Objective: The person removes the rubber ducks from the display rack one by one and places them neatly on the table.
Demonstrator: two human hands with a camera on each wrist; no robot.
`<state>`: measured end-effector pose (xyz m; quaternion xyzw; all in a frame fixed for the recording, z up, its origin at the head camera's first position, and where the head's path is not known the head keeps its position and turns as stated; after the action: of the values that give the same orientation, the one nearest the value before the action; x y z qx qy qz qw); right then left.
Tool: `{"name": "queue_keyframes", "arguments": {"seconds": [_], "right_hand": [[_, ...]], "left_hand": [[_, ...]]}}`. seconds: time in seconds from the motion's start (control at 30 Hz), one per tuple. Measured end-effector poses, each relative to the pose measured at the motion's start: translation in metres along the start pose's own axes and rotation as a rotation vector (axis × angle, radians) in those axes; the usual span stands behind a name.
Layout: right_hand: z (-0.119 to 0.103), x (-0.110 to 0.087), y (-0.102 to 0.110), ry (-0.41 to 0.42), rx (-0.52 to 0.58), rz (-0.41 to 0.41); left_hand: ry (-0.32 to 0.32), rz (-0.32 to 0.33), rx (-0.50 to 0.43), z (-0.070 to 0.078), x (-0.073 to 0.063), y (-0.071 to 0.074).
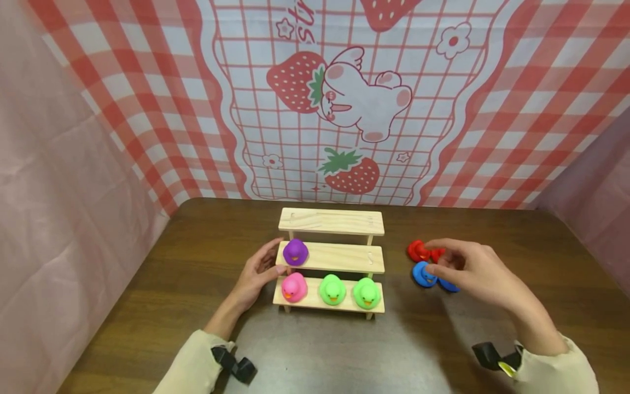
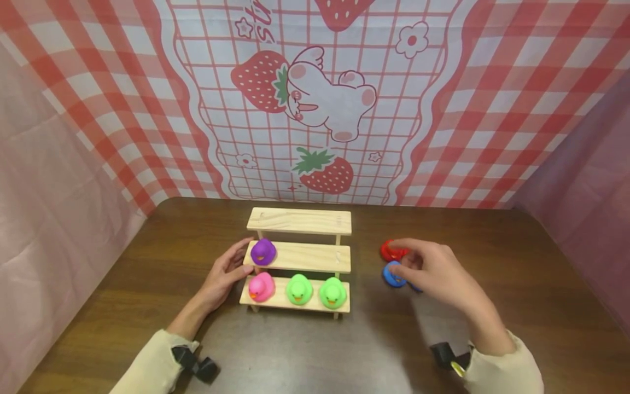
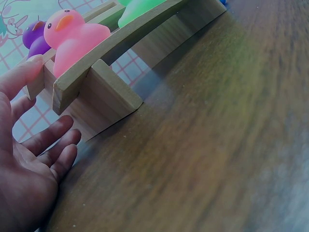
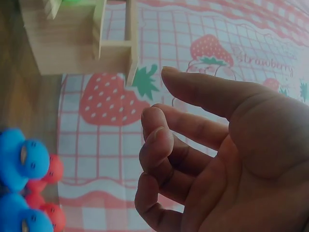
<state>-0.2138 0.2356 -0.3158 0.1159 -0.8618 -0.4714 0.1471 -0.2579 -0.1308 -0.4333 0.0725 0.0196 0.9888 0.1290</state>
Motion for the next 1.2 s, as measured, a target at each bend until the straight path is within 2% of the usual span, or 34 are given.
{"name": "queue_keyframes", "arguments": {"seconds": [0.57, 0.87, 1.2], "right_hand": [[-0.056, 0.027, -0.017, 0.114, 0.088, 0.009], [-0.07, 0.036, -0.031, 0.107, 0.141, -0.012], [-0.091, 0.051, -0.045, 0.163, 0.185, -0.028]], "left_hand": [[0.006, 0.003, 0.011, -0.002, 0.0, 0.001], [0.01, -0.002, 0.014, -0.002, 0.0, 0.0], [0.017, 0.004, 0.015, -0.002, 0.0, 0.0]]}}
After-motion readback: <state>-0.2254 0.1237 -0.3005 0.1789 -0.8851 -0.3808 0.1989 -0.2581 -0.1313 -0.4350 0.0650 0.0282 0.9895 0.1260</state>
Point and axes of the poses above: each hand's wrist, its own x-axis towards the middle knuckle, its own y-axis out of the back of the hand, z = x × y, the point moved 9 cm from there along x, towards the middle knuckle, and after that the axes turned 5 degrees about y, right-handed, at the moved point
